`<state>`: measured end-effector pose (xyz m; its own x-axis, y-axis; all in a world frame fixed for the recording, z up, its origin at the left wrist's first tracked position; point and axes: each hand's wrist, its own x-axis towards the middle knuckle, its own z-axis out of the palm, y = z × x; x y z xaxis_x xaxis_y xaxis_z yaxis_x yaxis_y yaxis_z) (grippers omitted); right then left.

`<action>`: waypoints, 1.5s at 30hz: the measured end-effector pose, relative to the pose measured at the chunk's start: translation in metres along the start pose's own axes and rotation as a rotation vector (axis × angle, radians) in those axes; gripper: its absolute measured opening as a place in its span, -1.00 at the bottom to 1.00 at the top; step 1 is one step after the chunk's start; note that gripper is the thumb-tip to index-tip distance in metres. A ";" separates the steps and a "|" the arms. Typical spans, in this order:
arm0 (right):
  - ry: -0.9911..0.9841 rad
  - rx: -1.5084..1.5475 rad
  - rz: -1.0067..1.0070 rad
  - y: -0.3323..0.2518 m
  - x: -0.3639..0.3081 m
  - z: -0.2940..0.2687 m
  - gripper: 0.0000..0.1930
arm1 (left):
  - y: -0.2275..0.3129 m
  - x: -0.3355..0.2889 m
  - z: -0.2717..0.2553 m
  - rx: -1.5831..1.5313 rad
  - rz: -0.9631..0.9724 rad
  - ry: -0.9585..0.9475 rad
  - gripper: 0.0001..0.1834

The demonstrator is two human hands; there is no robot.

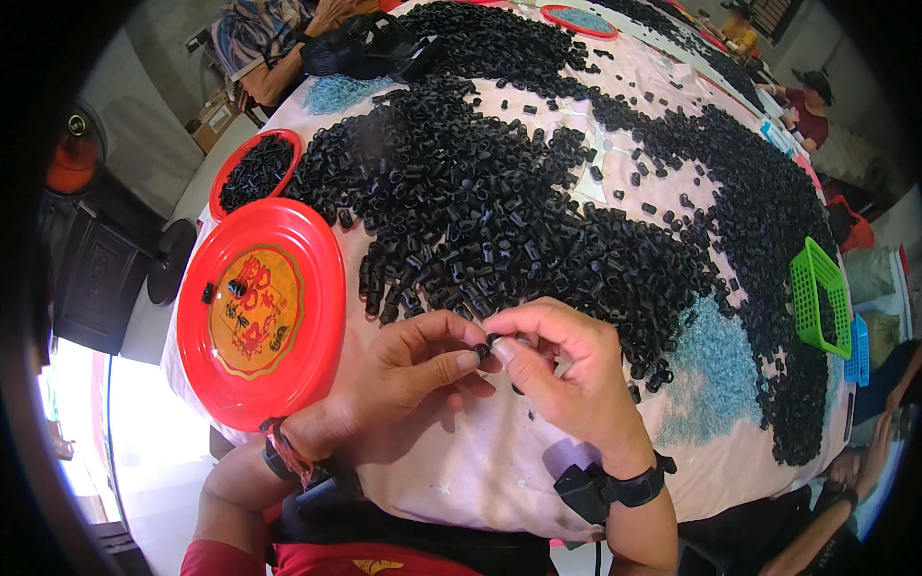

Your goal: Manually inspecting and sorting small black components into a red plate at a communal table.

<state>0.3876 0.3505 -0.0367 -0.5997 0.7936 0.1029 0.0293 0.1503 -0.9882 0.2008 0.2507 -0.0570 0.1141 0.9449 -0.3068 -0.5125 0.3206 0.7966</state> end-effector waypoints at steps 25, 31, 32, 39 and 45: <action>-0.081 -0.371 -0.218 0.001 -0.001 -0.002 -0.74 | -0.003 0.004 0.000 0.114 0.070 0.022 -0.76; -0.019 -0.401 -0.232 -0.001 -0.002 0.003 -0.77 | -0.004 0.006 -0.004 0.181 0.134 -0.007 -0.80; -0.019 -0.400 -0.232 -0.001 -0.002 0.003 -0.77 | -0.005 0.007 -0.005 0.201 0.148 -0.012 -0.82; -0.020 -0.442 -0.341 -0.002 -0.004 0.007 -0.84 | -0.005 0.004 0.001 0.411 0.238 0.065 -0.86; -0.040 -0.462 -0.315 -0.005 -0.008 0.007 -0.84 | -0.003 0.000 0.002 0.509 0.210 0.033 -0.86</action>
<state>0.3864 0.3392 -0.0332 -0.6657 0.6468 0.3721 0.1856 0.6265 -0.7570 0.2038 0.2499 -0.0582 0.0232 0.9920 -0.1242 -0.0444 0.1251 0.9911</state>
